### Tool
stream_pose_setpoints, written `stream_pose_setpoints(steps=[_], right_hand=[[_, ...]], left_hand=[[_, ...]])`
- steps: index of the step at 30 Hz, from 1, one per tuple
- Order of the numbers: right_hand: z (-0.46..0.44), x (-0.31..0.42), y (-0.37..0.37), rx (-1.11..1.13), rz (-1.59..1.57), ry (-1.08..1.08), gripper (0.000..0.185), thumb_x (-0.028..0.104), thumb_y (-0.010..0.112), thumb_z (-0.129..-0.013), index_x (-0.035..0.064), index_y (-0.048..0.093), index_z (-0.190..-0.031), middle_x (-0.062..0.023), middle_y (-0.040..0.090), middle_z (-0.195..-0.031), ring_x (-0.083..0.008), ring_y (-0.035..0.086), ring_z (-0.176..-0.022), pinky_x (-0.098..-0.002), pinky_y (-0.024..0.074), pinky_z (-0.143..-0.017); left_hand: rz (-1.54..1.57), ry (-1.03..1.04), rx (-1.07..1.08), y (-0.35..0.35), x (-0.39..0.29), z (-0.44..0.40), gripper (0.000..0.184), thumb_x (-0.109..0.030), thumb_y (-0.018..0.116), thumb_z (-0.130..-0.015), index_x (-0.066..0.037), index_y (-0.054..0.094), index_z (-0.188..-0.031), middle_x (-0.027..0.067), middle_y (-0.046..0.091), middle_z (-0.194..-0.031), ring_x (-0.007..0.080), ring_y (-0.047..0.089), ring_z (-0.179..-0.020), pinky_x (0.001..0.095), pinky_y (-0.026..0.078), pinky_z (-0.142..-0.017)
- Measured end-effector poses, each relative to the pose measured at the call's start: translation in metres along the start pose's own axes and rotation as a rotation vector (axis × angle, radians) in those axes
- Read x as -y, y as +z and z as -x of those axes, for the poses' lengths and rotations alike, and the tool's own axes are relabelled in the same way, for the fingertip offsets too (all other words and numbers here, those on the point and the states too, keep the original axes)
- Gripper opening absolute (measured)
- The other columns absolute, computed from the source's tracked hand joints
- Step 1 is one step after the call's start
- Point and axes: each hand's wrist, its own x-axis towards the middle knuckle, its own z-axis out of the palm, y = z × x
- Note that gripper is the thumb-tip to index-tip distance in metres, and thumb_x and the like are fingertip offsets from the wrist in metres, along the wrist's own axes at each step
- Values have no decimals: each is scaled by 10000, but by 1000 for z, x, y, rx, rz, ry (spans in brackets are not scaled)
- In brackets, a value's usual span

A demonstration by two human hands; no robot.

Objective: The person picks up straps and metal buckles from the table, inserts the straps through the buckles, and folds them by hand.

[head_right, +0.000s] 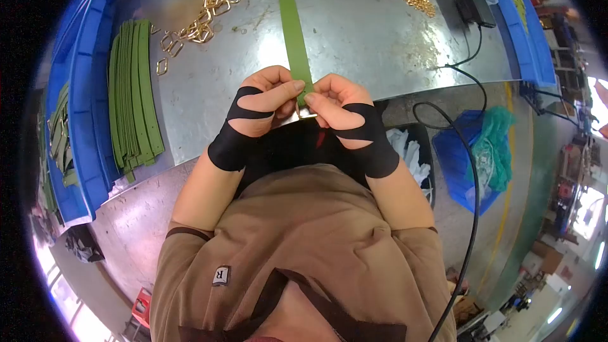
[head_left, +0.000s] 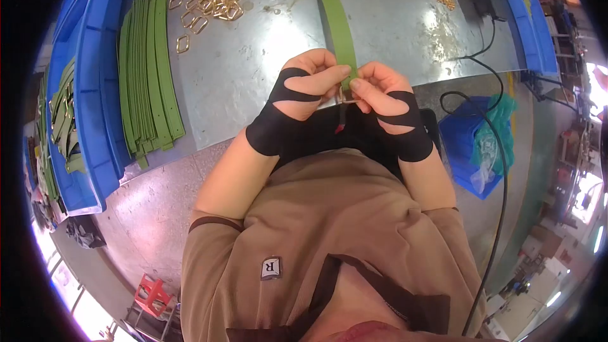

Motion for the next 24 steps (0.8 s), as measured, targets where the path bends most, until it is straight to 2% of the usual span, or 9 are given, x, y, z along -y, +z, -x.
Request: stream_pose_setpoints(steps=[5, 9, 11, 14, 18, 20, 24], right_hand=[[-19, -1, -9, 52, -7, -10, 104, 117, 636, -944, 14, 622, -957, -38, 641, -818, -73, 532, -623, -211, 424, -563], [-32, 33, -14, 38, 36, 6, 143, 143, 640, -940, 16, 637, -1007, -27, 638, -825, -84, 561, -651, -223, 450, -597], [-58, 34, -36, -304, 392, -295, 235, 202, 651, -931, -5, 631, -1040, -16, 633, -851, -105, 580, -695, -245, 472, -639], [-95, 37, -100, -823, 1008, -591, 301, 238, 649, -852, 3, 646, -1039, -127, 668, -873, -229, 634, -761, -331, 499, -707], [-123, 42, -167, -934, 1076, -497, 288, 244, 656, -805, 17, 659, -983, -172, 662, -875, -293, 635, -780, -376, 499, -723], [-129, 55, -177, -883, 1083, -441, 201, 196, 675, -763, 17, 637, -846, -196, 624, -833, -368, 608, -790, -455, 479, -720], [-142, 59, -188, -919, 1145, -485, 133, 166, 657, -771, 39, 633, -798, -184, 611, -810, -366, 603, -791, -458, 479, -721]], left_hand=[[-125, 40, -17, -6, -10, -14, 177, -159, 643, -911, 17, 630, -900, 6, 563, -659, 69, 456, -556, 225, 336, -517], [-81, 56, -21, -2, -30, -29, 159, -143, 638, -915, 6, 605, -872, 8, 550, -641, 74, 444, -536, 228, 324, -499], [-54, 48, 19, -4, -35, -39, 154, -139, 644, -912, 1, 602, -864, 7, 550, -639, 72, 436, -528, 226, 321, -499], [-41, 31, 16, -3, -34, -47, 151, -136, 647, -909, -2, 602, -855, 7, 550, -639, 69, 435, -523, 225, 321, -498], [-57, 13, 4, -2, -28, -47, 127, -118, 633, -918, -16, 608, -846, 11, 582, -661, 67, 468, -545, 218, 337, -508], [-65, 12, 2, -2, -29, -47, 120, -113, 633, -917, -17, 610, -847, 11, 585, -664, 67, 470, -549, 219, 340, -510], [-97, 13, 13, -5, -31, -48, 102, -102, 635, -915, -21, 618, -855, 10, 592, -678, 71, 477, -556, 221, 351, -518]])
